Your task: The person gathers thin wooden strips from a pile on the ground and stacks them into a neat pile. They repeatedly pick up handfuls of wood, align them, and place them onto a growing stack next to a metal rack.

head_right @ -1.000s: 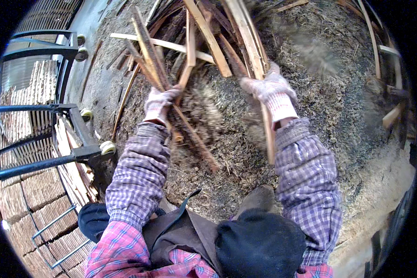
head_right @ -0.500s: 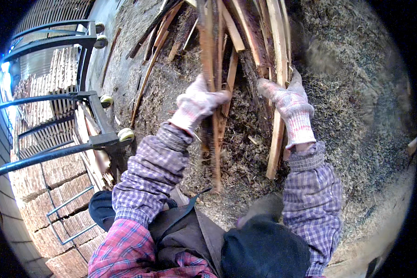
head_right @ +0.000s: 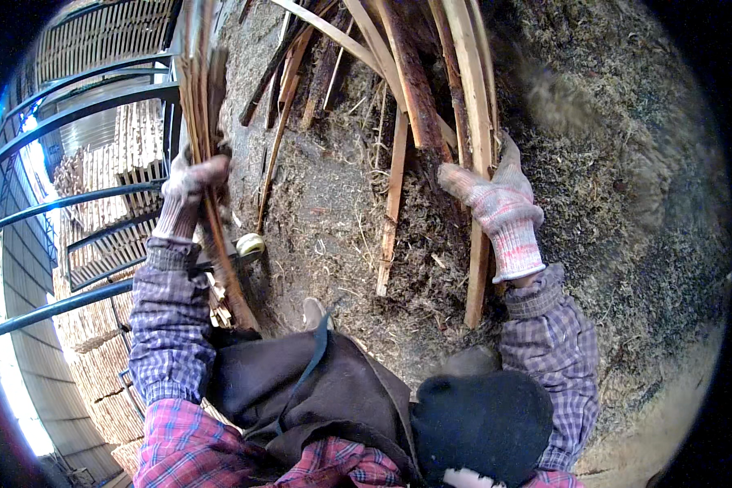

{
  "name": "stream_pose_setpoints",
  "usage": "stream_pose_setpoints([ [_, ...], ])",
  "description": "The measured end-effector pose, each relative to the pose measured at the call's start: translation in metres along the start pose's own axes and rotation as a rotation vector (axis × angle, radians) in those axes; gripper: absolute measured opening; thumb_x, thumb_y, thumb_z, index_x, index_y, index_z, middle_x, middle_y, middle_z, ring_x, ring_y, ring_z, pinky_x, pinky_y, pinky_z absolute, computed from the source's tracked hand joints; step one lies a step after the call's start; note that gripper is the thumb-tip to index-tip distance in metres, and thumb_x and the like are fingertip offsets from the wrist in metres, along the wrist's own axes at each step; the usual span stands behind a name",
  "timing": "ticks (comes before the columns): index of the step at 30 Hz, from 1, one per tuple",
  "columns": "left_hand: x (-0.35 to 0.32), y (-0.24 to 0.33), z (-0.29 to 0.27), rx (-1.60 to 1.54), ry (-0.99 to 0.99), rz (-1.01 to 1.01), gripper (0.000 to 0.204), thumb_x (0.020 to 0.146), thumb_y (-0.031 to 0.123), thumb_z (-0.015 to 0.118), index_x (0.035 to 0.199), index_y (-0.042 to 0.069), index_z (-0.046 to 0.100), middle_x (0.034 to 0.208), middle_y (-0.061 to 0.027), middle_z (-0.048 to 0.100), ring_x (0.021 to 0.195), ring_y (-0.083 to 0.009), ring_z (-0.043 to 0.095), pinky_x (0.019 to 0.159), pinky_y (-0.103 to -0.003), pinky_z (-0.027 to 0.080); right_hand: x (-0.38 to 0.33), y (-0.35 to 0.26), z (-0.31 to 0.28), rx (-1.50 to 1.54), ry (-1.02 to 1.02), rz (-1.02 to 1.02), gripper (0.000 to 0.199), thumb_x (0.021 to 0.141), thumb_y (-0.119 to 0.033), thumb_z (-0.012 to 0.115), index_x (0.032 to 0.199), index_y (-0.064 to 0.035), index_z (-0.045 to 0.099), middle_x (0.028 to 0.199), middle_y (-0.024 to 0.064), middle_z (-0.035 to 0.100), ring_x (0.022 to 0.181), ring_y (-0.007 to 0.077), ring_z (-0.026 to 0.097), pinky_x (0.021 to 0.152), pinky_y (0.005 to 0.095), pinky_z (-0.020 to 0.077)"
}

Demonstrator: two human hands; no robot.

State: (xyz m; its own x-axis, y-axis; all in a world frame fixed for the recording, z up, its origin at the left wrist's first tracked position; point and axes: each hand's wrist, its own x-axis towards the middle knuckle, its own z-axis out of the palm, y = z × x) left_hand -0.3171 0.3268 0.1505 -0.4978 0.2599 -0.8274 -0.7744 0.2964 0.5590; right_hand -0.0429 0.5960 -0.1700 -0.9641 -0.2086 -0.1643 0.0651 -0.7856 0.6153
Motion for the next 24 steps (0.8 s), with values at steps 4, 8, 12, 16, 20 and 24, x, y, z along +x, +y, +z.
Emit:
stream_pose_setpoints([
  [4, 0.035, -0.034, 0.134, 0.658, 0.197, 0.520, 0.047, 0.074, 0.026, 0.065, 0.109, 0.001, 0.046, 0.074, -0.0063, 0.051, 0.057, -0.0161, 0.053, 0.045, -0.028, 0.046, -0.012, 0.041, 0.075, -1.119, 0.419, -0.415, 0.077, 0.074, -0.020, 0.071, 0.130, 0.0035, 0.023, 0.108, 0.0154, 0.051, 0.091, 0.0197, 0.055, 0.082, 0.0284, 0.0469],
  [8, 0.097, -0.110, 0.205, 1.190, 0.291, 0.387, 0.116, 0.065, 0.070, 0.056, 0.135, -0.010, 0.009, 0.133, -0.0296, 0.032, 0.122, -0.0334, 0.038, 0.101, -0.034, 0.031, 0.002, 0.049, 0.083, -1.688, 0.570, -0.519, 0.083, 0.067, -0.018, 0.078, 0.129, 0.0013, 0.026, 0.102, 0.0119, 0.058, 0.087, 0.0169, 0.057, 0.081, 0.0277, 0.0461],
  [12, 0.086, -0.066, 0.179, 1.573, -0.044, 0.282, 0.086, 0.076, 0.060, 0.055, 0.127, -0.007, 0.035, 0.085, -0.0125, 0.064, 0.070, -0.0167, 0.063, 0.061, -0.025, 0.051, -0.003, 0.054, 0.099, -1.461, 0.594, -0.475, 0.078, 0.070, -0.017, 0.076, 0.128, -0.0007, 0.027, 0.101, 0.0122, 0.057, 0.085, 0.0196, 0.058, 0.077, 0.0288, 0.0478],
  [16, 0.055, -0.010, 0.064, 1.701, -0.051, 0.032, 0.049, 0.082, 0.050, 0.054, 0.104, 0.007, 0.057, 0.074, -0.0053, 0.062, 0.061, -0.0140, 0.059, 0.056, -0.027, 0.049, -0.005, 0.036, 0.113, -1.830, 0.919, -0.273, 0.085, 0.067, -0.028, 0.077, 0.130, -0.0018, 0.025, 0.103, 0.0143, 0.058, 0.090, 0.0221, 0.059, 0.080, 0.0302, 0.0471],
  [20, 0.068, -0.040, -0.079, 1.946, 0.540, 0.065, 0.068, 0.072, 0.056, 0.061, 0.119, 0.009, 0.047, 0.102, -0.0175, 0.056, 0.096, -0.0284, 0.057, 0.082, -0.045, 0.046, 0.005, 0.074, 0.165, -2.290, 1.305, 0.036, 0.096, 0.063, -0.043, 0.076, 0.132, 0.0001, 0.025, 0.108, 0.0158, 0.058, 0.097, 0.0218, 0.057, 0.087, 0.0313, 0.0433],
  [24, 0.079, -0.097, -0.170, 1.664, 0.737, 0.071, 0.053, 0.076, 0.044, 0.062, 0.115, 0.012, 0.048, 0.110, -0.0180, 0.050, 0.103, -0.0329, 0.050, 0.084, -0.042, 0.045, 0.019, 0.085, 0.146, -2.255, 1.086, 0.039, 0.081, 0.072, -0.036, 0.068, 0.133, -0.0031, 0.024, 0.107, 0.0189, 0.056, 0.093, 0.0245, 0.056, 0.084, 0.0343, 0.0445],
])
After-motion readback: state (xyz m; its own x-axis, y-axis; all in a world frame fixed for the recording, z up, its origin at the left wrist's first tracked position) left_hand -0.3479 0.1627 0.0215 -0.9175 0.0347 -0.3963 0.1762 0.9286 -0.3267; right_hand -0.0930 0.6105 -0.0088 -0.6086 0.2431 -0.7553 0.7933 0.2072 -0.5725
